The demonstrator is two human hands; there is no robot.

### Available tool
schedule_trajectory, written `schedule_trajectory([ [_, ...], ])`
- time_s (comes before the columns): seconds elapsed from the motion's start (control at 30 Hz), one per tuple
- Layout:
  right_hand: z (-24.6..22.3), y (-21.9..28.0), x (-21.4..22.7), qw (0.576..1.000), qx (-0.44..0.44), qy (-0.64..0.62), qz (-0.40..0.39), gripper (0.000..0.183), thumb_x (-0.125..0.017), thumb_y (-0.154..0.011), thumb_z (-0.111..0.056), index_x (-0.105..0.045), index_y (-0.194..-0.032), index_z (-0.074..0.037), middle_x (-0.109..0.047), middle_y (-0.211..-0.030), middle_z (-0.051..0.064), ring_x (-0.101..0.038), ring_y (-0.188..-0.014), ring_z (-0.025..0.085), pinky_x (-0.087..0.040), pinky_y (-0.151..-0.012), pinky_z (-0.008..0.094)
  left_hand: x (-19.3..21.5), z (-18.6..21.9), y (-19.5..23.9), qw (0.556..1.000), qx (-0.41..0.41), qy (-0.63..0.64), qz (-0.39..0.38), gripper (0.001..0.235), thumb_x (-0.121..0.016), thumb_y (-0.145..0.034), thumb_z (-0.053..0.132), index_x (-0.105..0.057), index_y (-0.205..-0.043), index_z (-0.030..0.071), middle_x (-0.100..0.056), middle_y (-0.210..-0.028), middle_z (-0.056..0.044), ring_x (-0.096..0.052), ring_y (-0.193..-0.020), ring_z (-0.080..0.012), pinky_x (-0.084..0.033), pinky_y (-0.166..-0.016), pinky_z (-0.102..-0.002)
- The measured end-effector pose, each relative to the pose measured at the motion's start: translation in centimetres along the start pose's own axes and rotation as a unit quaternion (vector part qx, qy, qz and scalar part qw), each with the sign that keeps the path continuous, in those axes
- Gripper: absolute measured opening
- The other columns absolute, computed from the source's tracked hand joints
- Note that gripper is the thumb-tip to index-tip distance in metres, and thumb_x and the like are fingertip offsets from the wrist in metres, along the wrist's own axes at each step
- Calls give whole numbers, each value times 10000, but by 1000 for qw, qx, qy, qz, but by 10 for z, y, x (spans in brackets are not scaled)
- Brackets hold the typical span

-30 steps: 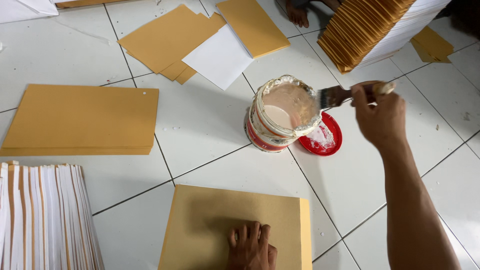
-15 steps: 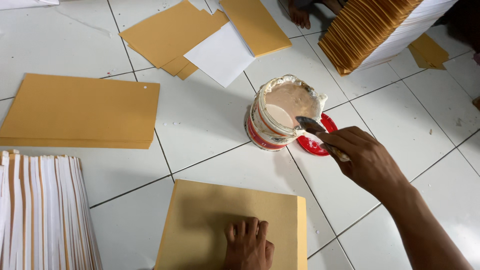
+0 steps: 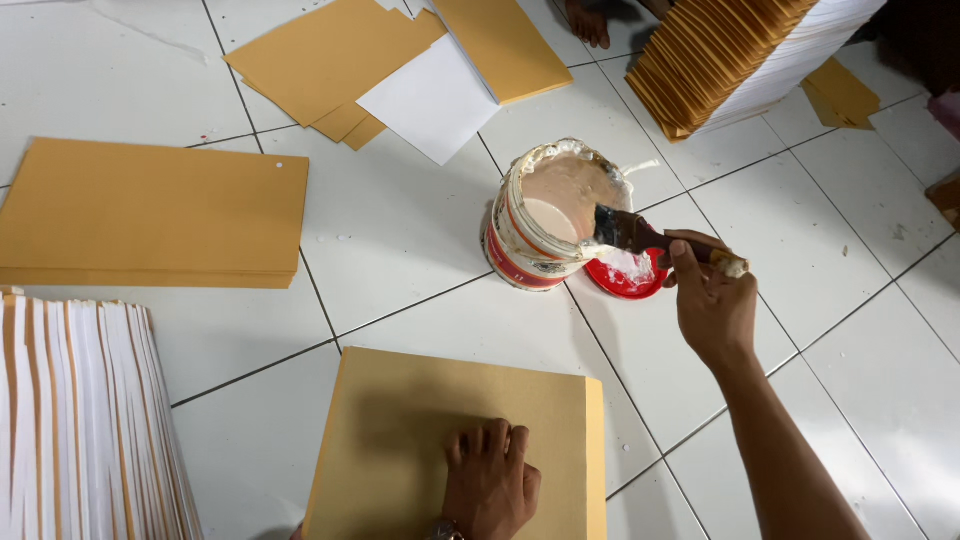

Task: The person sits on the floor and applies a white adhesive to the edge of a yellow paper sheet using a paintbrush. They then fold the glued edge over and wipe it with a cloth. This process is repeated for multiple sheets, which are stacked on the floor.

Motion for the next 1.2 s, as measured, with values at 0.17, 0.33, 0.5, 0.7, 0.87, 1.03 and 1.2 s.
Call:
schedule_trajectory([
  [0.17,26,22,2,995,4,-98,3,246,-534,-1099,-147,-678,-1210,20,-665,-900,144,-629,-847,188,-598,-682,313,12,-1,-4,999,-3,32,29,225,-579,-743,199,-541,-948,115,-493,-864,-83,-442,-674,-324,-348,-627,-502],
  [0.33,35,46,17,997,-42,-63,6,264,-561,-1073,-180,-708,-1149,25,-675,-843,132,-632,-757,193,-603,-661,317,7,-2,-4,999,-1,46,21,202,-562,-742,178,-522,-938,150,-472,-866,-64,-444,-750,-319,-349,-687,-501],
  [0.5,51,107,35,981,-139,-120,59,285,-559,-1066,-199,-693,-1077,52,-667,-843,155,-636,-771,193,-527,-583,313,25,1,-8,996,-14,47,73,198,-522,-709,130,-503,-906,142,-459,-819,-63,-405,-713,-303,-318,-721,-467],
  [0.7,112,156,23,910,-277,-304,52,257,-502,-1117,-232,-610,-1067,-4,-554,-821,135,-558,-752,225,-431,-580,320,13,-1,-3,998,14,56,18,162,-523,-725,149,-529,-884,174,-449,-834,-15,-416,-750,-260,-300,-784,-453],
  [0.87,121,152,14,948,-226,-226,-14,376,-506,-1096,-279,-650,-1084,68,-615,-779,154,-563,-692,231,-501,-605,340,13,-1,1,999,13,47,12,197,-553,-720,140,-545,-912,185,-481,-859,-3,-450,-773,-267,-314,-798,-461],
  [1.03,114,147,19,960,-171,-218,38,362,-521,-1106,-258,-648,-1078,80,-611,-755,149,-541,-629,216,-524,-597,316,12,-1,-2,998,20,54,4,168,-525,-730,131,-546,-890,178,-487,-856,-2,-442,-776,-260,-313,-816,-463],
  [1.2,102,143,24,981,-159,-96,48,307,-508,-1106,-255,-669,-1035,-4,-647,-784,103,-582,-614,164,-530,-650,281,14,-1,-2,999,19,32,3,162,-552,-726,147,-558,-885,180,-510,-867,-1,-470,-773,-265,-322,-823,-468],
])
Point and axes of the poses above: each hand's wrist, its own y-axis away from the middle knuckle, its own x-axis out of the back of the hand, z = x × y, the point moved 4 cm from there along -y, towards the middle knuckle
